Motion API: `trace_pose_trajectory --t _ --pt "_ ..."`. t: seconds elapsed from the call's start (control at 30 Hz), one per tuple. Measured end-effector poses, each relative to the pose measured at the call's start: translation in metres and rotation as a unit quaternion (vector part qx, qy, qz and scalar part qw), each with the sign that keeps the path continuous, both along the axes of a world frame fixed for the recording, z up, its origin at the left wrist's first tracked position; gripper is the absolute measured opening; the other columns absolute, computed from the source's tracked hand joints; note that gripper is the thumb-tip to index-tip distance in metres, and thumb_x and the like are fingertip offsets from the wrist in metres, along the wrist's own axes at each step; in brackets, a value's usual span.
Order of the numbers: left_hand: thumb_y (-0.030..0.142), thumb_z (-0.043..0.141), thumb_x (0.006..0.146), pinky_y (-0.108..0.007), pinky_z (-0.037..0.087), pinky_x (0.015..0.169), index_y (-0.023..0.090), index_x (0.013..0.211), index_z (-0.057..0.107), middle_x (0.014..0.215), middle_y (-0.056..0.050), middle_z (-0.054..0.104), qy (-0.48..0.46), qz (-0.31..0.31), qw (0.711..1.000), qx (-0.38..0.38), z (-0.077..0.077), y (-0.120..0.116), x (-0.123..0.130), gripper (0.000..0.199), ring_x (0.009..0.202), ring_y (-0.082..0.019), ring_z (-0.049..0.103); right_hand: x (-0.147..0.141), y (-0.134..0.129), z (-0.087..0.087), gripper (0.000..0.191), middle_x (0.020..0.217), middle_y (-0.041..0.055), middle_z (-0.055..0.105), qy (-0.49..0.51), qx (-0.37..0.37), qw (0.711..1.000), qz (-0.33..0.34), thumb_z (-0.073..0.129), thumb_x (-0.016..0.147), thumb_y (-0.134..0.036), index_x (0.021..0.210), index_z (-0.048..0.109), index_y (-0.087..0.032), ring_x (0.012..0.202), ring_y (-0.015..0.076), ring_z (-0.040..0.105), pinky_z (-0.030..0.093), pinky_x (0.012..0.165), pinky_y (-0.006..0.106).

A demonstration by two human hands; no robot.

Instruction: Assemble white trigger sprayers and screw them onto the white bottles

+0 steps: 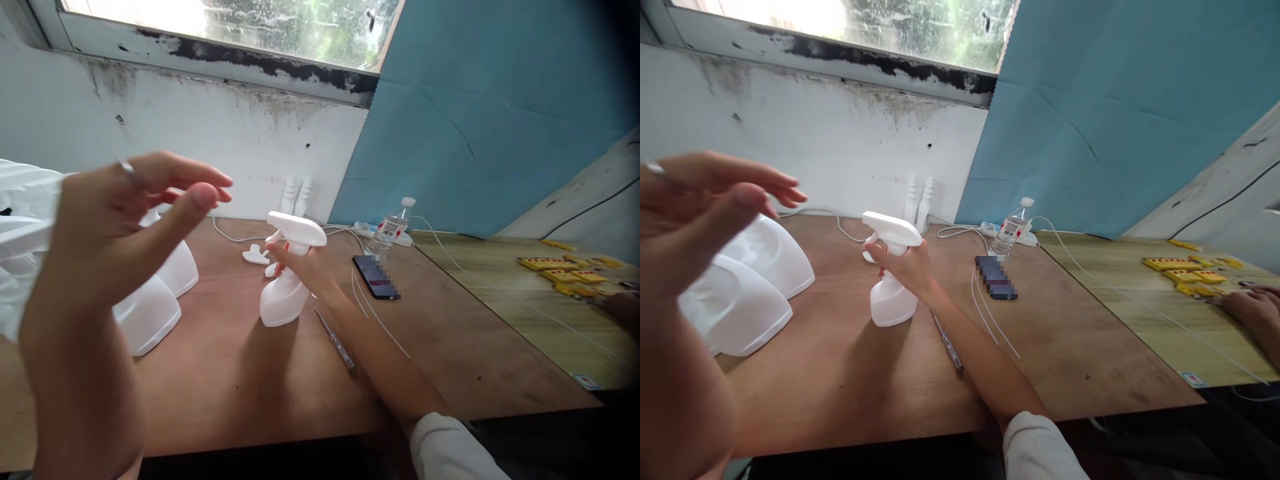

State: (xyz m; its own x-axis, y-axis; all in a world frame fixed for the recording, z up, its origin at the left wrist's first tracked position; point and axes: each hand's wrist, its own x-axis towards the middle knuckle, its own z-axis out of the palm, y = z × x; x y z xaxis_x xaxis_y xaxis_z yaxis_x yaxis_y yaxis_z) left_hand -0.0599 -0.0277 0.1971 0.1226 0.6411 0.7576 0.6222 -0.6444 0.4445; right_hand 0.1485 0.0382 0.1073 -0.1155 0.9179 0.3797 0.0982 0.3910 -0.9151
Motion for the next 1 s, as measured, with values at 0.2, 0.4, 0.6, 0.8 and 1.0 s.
trace_pose_trajectory --t 0.2,0.4,0.6,0.8,1.0 --pt "0.037 0.057 0.087 -0.025 0.049 0.061 0.023 0.103 0.071 0.094 -0.002 0.072 0.126 -0.042 0.99 -0.046 -0.016 0.028 0.025 0.025 0.069 -0.013 0.063 -0.017 0.0 -0.003 0.037 0.053 -0.0048 0.055 0.036 -0.002 0.991 0.126 0.076 0.066 -0.049 0.072 0.057 -0.018 0.047 0.0124 0.059 0.049 0.048 0.025" --pt "0.032 0.062 0.081 -0.025 0.041 0.054 0.021 0.072 0.069 0.069 0.001 0.065 0.109 -0.007 0.993 -0.034 -0.015 0.021 0.03 0.016 0.058 -0.011 0.054 -0.026 0.001 -0.009 0.035 0.049 -0.0015 0.058 -0.043 0.023 0.999 0.024 0.077 0.065 -0.046 0.059 0.058 -0.018 0.044 0.0121 0.056 0.044 0.044 0.024" --pt "0.03 0.061 0.08 -0.025 0.037 0.052 0.021 0.067 0.066 0.065 0.001 0.062 0.101 -0.021 0.994 -0.044 -0.014 0.021 0.03 0.017 0.055 -0.01 0.049 -0.029 0.0 -0.012 0.023 0.052 -0.0025 0.058 -0.074 0.056 0.995 -0.043 0.072 0.069 -0.036 0.065 0.058 -0.019 0.044 0.0138 0.059 0.045 0.042 0.025" --pt "0.031 0.06 0.081 -0.026 0.037 0.053 0.021 0.067 0.066 0.068 0.001 0.063 0.11 -0.01 0.993 -0.037 -0.014 0.021 0.027 0.018 0.056 -0.011 0.05 -0.032 0.004 -0.01 0.022 0.05 -0.0029 0.058 -0.074 0.061 0.995 -0.022 0.071 0.069 -0.033 0.062 0.055 -0.019 0.045 0.0138 0.06 0.046 0.043 0.025" --pt "0.037 0.061 0.08 -0.027 0.04 0.055 0.023 0.072 0.069 0.068 0.001 0.064 0.149 0.086 0.985 -0.016 -0.012 0.022 0.002 0.018 0.055 -0.012 0.049 -0.061 0.02 -0.012 0.031 0.061 -0.0008 0.063 -0.052 0.085 0.99 0.102 0.07 0.073 -0.047 0.07 0.057 -0.019 0.054 0.0134 0.062 0.052 0.055 0.027"
